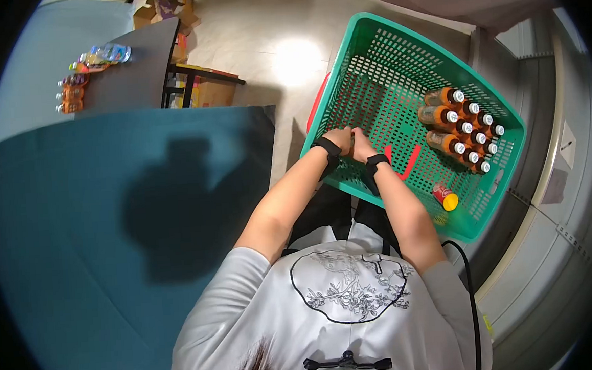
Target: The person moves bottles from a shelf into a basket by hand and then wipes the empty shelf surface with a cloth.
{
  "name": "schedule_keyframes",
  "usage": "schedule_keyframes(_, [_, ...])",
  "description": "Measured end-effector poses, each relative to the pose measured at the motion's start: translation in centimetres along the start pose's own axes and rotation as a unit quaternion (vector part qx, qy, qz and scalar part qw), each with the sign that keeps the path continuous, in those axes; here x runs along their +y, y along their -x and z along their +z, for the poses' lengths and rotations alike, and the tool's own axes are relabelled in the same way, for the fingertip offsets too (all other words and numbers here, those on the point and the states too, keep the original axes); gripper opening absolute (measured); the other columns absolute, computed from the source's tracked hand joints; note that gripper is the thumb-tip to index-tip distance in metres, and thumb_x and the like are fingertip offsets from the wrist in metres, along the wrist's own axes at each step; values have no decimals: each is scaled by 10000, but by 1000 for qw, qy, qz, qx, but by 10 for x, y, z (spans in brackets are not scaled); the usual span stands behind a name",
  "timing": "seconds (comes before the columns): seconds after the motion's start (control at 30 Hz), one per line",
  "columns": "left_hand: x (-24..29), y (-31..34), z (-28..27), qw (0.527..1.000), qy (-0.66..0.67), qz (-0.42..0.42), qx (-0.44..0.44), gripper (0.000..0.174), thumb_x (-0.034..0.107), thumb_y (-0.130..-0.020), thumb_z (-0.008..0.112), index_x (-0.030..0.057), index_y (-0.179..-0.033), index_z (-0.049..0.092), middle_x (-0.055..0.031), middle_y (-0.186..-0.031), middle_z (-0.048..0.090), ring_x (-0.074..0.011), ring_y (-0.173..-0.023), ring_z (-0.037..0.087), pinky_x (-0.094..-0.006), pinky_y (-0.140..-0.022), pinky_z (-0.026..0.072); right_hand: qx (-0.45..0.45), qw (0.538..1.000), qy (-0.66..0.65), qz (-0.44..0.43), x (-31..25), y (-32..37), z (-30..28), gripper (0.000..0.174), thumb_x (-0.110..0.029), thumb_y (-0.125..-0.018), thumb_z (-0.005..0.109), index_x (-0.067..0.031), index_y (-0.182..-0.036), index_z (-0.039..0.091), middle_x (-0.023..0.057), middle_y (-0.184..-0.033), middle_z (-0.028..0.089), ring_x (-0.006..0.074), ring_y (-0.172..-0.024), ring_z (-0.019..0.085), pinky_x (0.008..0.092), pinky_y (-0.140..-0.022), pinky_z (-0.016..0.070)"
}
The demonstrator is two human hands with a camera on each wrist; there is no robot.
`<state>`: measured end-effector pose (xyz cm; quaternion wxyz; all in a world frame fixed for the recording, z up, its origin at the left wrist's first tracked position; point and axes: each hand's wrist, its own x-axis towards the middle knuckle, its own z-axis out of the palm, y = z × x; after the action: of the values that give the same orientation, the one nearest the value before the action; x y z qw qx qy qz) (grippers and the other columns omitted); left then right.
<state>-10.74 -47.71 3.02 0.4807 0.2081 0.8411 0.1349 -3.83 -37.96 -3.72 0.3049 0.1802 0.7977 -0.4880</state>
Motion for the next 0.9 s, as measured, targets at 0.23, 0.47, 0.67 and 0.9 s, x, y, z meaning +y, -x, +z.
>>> schedule_keyframes(0.23, [-32, -34, 11, 981, -88, -35, -167, 412, 206, -738, 549, -43, -1066, 552, -212, -1053, 576, -318, -972, 568, -363, -818, 459, -143, 989, 43, 22, 8, -41, 30, 623, -262, -713, 664, -60, -1172, 293, 223, -1133, 473, 347, -1024, 504, 397, -828, 434])
schedule_keyframes(0.47, [-44, -49, 18, 986, -64, -60, -145, 401, 200, -731, 558, -41, -1052, 557, -217, -1047, 576, -320, -970, 568, -366, -818, 460, -266, 954, 137, 9, 12, -54, 29, 588, -361, -749, 600, -116, -1252, 417, 142, -1321, 375, 288, -1169, 414, 395, -958, 365])
schedule_keyframes(0.67, [-47, -54, 26, 990, -45, -68, -112, 393, 195, -726, 566, -40, -1041, 561, -222, -1041, 577, -323, -968, 569, -369, -819, 461, -141, 987, 58, -49, 47, -63, 52, 542, -267, -726, 643, -40, -1173, 437, 172, -1042, 558, 324, -978, 543, 388, -828, 452])
schedule_keyframes(0.9, [31, -31, -10, 993, -75, -66, 57, 365, 219, -713, 587, -37, -972, 571, -242, -993, 583, -339, -957, 568, -395, -809, 465, 137, 955, -190, 183, -19, 26, -74, 390, -216, -724, 638, -61, -1067, 536, 125, -828, 618, 249, -700, 608, 380, -623, 488])
